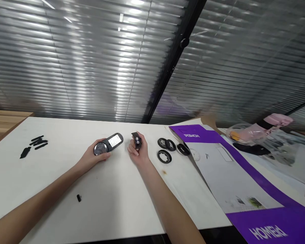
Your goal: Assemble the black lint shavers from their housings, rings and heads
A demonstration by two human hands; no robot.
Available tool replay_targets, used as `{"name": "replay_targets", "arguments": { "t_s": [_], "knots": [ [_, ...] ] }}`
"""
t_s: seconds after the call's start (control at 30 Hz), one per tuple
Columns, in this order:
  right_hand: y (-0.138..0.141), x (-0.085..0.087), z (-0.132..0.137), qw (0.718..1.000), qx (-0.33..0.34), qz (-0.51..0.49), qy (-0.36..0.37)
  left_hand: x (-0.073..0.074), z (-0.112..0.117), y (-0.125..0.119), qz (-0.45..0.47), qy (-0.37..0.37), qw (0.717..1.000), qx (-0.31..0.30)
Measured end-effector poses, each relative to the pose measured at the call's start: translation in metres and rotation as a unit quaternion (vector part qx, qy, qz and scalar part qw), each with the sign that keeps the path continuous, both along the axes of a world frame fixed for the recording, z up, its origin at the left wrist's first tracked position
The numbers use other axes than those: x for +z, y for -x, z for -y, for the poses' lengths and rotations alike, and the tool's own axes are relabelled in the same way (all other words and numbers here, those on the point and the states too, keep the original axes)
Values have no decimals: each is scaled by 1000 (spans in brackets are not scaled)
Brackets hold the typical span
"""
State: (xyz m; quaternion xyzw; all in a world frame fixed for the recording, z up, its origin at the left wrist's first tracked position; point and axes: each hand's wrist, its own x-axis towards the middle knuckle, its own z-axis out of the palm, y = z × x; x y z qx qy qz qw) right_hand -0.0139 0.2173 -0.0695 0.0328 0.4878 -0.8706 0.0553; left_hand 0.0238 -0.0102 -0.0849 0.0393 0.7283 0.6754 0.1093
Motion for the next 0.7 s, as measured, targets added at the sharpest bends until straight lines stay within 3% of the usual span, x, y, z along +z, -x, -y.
{"name": "replay_targets", "arguments": {
  "t_s": [0.4,0.7],
  "knots": [
    [0,-3,-2,1000,20,-14,9,6,-2,-2,-10,2,1000,-17],
    [-6,-3,7,996,27,-10,86,6,-3,-3,-9,-6,1000,-29]
  ]
}}
